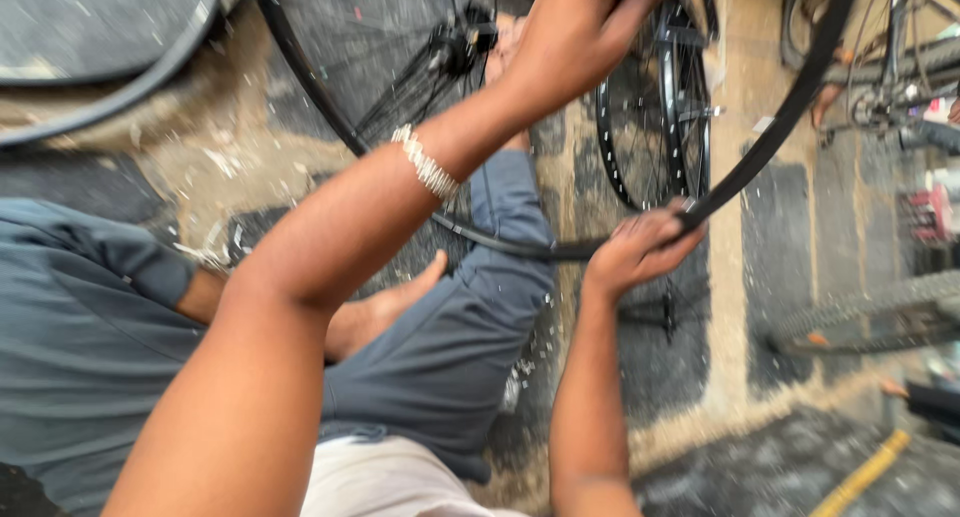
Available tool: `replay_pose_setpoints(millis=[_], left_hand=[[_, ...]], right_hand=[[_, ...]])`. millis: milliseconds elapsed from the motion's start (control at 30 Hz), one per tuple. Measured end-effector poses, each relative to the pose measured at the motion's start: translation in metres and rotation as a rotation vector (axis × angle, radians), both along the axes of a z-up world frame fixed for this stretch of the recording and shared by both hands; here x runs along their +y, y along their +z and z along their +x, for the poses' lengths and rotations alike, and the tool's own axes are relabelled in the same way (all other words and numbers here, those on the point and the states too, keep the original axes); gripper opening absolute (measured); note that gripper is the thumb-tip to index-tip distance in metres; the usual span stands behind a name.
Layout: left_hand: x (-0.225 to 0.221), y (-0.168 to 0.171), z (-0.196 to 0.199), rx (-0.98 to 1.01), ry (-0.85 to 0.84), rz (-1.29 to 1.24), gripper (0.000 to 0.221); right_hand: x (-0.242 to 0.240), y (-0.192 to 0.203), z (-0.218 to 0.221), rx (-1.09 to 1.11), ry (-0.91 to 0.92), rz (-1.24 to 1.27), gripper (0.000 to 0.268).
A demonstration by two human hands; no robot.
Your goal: The person threads spokes through a bicycle rim and hub, tightening them into the rim holes by hand.
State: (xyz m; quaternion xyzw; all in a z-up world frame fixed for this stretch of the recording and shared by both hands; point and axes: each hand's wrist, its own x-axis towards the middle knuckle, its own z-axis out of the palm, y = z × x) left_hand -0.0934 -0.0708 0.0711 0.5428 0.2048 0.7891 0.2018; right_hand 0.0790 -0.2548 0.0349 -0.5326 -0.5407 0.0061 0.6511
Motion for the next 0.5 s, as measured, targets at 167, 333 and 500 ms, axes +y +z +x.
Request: replay_pose_setpoints(millis=[167,333,500], left_hand=[[-0.074,0.024,-0.053,0.009,-0.251,-0.114,0.013],[-0.145,0.037,-0.075,-0.152,-0.579,-0.119,0.011],[-0.199,0.039,-0.091,-0.2,-0.591,-0.239,0.011]], right_hand=[[-0.062,-0.017,-0.042,0.078,0.131,0.017,0.039],[-0.14,-0.041,-0.081,0.009,0.184,-0.011,0.036],[-0.187,-0.076,-0.108,0.081,0.402,-0.051,0.035]])
